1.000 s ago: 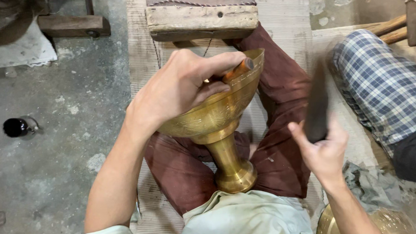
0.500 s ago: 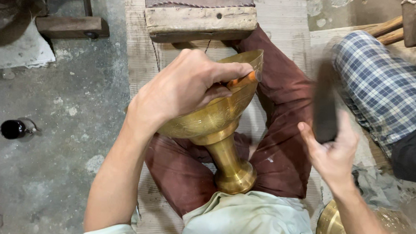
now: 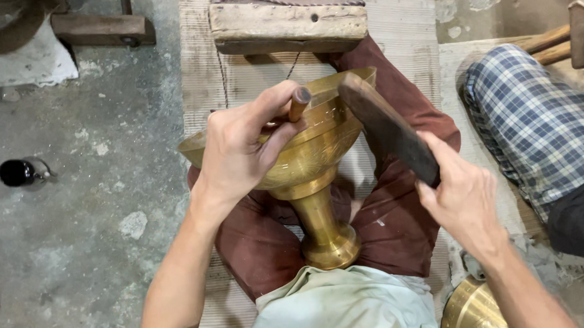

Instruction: The person holds a brass goblet between their legs and uses a chisel and hammer to engrave decorative patterns on its surface. They repeatedly tap the chisel along the rim and body of the goblet to create fine lines and motifs.

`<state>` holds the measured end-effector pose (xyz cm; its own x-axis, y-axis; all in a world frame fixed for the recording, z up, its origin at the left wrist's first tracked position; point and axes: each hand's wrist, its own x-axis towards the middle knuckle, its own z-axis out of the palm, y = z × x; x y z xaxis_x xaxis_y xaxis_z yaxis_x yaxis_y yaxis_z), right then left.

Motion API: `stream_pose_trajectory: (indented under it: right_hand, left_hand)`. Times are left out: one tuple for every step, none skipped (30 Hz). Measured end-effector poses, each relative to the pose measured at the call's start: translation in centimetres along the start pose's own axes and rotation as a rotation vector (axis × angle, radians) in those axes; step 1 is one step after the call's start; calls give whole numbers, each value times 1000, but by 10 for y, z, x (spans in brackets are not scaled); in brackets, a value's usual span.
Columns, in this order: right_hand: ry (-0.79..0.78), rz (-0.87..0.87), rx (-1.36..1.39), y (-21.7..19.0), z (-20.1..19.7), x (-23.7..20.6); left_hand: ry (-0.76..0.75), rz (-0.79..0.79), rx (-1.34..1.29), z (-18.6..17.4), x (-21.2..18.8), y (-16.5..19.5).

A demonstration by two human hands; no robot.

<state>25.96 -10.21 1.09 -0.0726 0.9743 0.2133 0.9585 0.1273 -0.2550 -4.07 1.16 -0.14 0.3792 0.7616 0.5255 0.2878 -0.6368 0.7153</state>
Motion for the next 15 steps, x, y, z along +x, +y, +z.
stream_pose_trajectory:
  right_hand:
    - [-62, 32, -60, 2, -4, 6]
    - [-122, 69, -121, 3, -11, 11]
    - [-181, 107, -183, 4, -17, 16]
    - [-92, 53, -94, 3, -25, 21]
    - [-6, 1, -3, 1, -37, 25]
    - [78, -46, 87, -2, -47, 30]
    - [81, -69, 153, -8, -56, 37]
    - [82, -92, 219, -13, -66, 44]
    - [60, -118, 167, -20, -73, 49]
    - [39, -145, 115, -25, -83, 52]
    - [-2, -176, -56, -29, -89, 53]
    - [-42, -206, -225, -32, -89, 56]
    - [12, -169, -123, -33, -87, 55]
    - [62, -133, -20, -32, -79, 53]
    - [110, -94, 83, -28, -67, 50]
  left_hand:
    - [5, -20, -25, 1, -2, -1]
    - [7, -37, -52, 2, -4, -2]
    - [9, -52, -81, 3, -4, -3]
    - [28, -60, -112, 4, -5, -3]
    - [45, -71, -145, 6, -5, -3]
    - [59, -83, -180, 7, -6, -2]
    - [65, -53, -144, 7, -6, -1]
    - [72, -24, -107, 7, -6, 0]
    - [80, 4, -70, 7, -6, 0]
    - [65, 30, -57, 7, -5, 0]
    - [52, 59, -41, 6, -3, -1]
    - [39, 87, -24, 5, 0, -2]
    - [-9, 94, -35, 3, 2, -3]
    - [-57, 98, -46, 1, 4, -4]
    - [-105, 101, -59, -2, 7, -5]
